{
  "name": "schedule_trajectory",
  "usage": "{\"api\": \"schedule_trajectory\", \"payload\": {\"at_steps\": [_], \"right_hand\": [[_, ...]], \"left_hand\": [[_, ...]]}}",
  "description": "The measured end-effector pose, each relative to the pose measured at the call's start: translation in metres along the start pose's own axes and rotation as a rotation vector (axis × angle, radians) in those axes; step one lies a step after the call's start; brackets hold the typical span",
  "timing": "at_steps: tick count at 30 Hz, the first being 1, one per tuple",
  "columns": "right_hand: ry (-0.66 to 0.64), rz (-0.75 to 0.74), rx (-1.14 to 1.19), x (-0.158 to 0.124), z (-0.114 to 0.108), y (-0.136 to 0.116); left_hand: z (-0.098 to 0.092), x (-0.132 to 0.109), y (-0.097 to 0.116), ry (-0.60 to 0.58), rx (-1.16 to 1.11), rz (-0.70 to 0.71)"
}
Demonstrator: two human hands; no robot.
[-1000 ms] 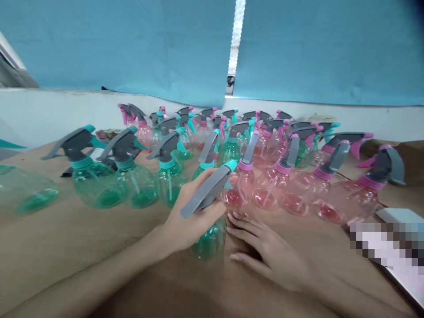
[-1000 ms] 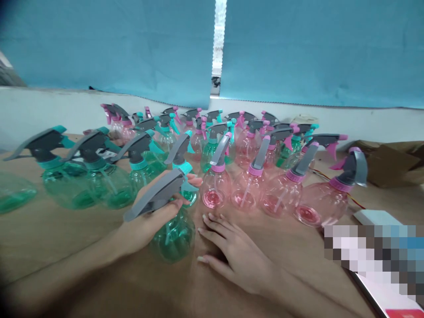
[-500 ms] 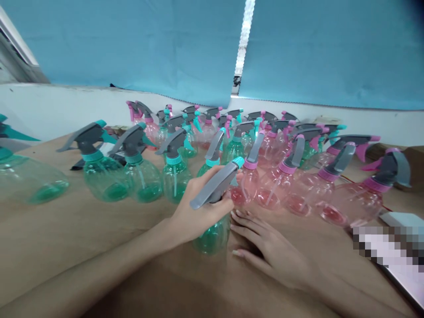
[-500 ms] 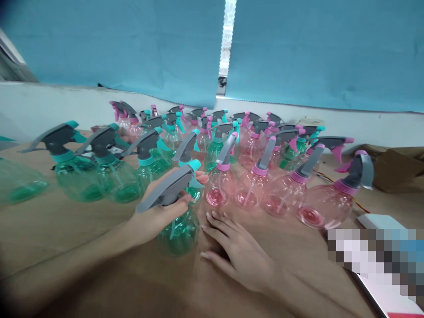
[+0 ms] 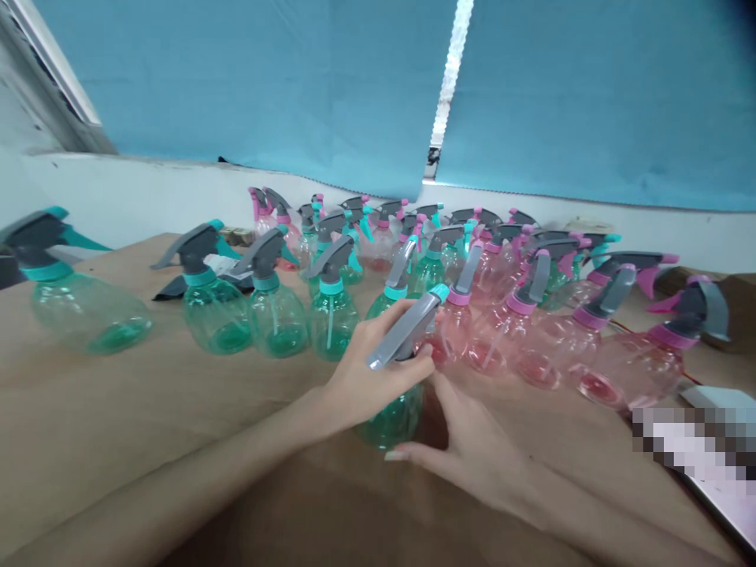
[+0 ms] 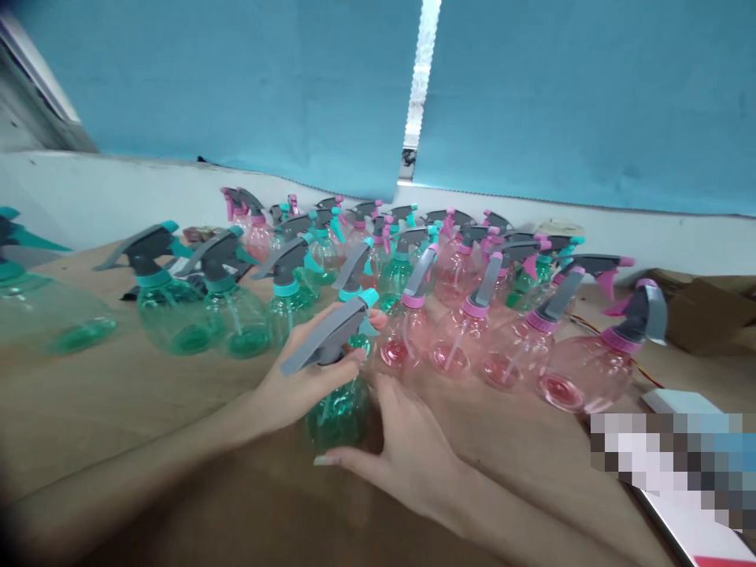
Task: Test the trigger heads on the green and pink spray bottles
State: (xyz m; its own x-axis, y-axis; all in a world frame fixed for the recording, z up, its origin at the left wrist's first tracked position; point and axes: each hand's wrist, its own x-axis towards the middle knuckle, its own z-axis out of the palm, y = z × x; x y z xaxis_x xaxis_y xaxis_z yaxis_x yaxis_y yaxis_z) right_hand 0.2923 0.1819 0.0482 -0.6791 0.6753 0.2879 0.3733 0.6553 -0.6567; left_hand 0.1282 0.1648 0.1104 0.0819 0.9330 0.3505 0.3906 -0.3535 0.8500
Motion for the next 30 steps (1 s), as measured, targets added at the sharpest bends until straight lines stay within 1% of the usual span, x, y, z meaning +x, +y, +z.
{"api": "schedule_trajectory", "payload": {"at_steps": [3, 7, 11, 14, 16, 20, 22, 24, 27, 29, 30], "right_hand": [[0.01, 0.02, 0.005, 0.006, 0.009, -0.01], [-0.032, -0.026, -0.008, 0.013, 0.022, -0.022], [-0.081, -0.11, 0.012, 0.02, 0.038, -0.039], [-0.103, -0.105, 0.03, 0.027, 0.052, -0.054], [-0.134, -0.104, 0.036, 0.033, 0.062, -0.066], [-0.175, -0.174, 0.034, 0.051, 0.084, -0.089], [-0.178, -0.192, 0.028, 0.06, 0.096, -0.1], [-0.2, -0.214, 0.022, 0.069, 0.106, -0.111], [-0.255, -0.256, -0.009, 0.085, 0.115, -0.123], [-0.252, -0.25, -0.049, 0.098, 0.117, -0.129], [-0.231, -0.233, -0.064, 0.106, 0.117, -0.131]], "left_hand": [[-0.007, -0.008, 0.001, 0.012, 0.004, -0.002], [-0.023, -0.025, 0.002, 0.036, -0.012, -0.017], [-0.046, -0.049, 0.003, 0.058, -0.02, -0.073], [-0.066, -0.069, 0.002, 0.089, 0.091, -0.116], [-0.08, -0.084, 0.0, 0.155, 0.193, -0.123], [-0.107, -0.117, -0.001, 0.276, 0.393, -0.121], [-0.12, -0.134, -0.002, 0.326, 0.478, -0.147], [-0.132, -0.148, -0.003, 0.401, 0.543, -0.187], [-0.151, -0.16, -0.008, 0.526, 0.573, -0.263], [-0.166, -0.162, -0.012, 0.61, 0.606, -0.317], [-0.175, -0.161, -0.014, 0.627, 0.616, -0.337]]}}
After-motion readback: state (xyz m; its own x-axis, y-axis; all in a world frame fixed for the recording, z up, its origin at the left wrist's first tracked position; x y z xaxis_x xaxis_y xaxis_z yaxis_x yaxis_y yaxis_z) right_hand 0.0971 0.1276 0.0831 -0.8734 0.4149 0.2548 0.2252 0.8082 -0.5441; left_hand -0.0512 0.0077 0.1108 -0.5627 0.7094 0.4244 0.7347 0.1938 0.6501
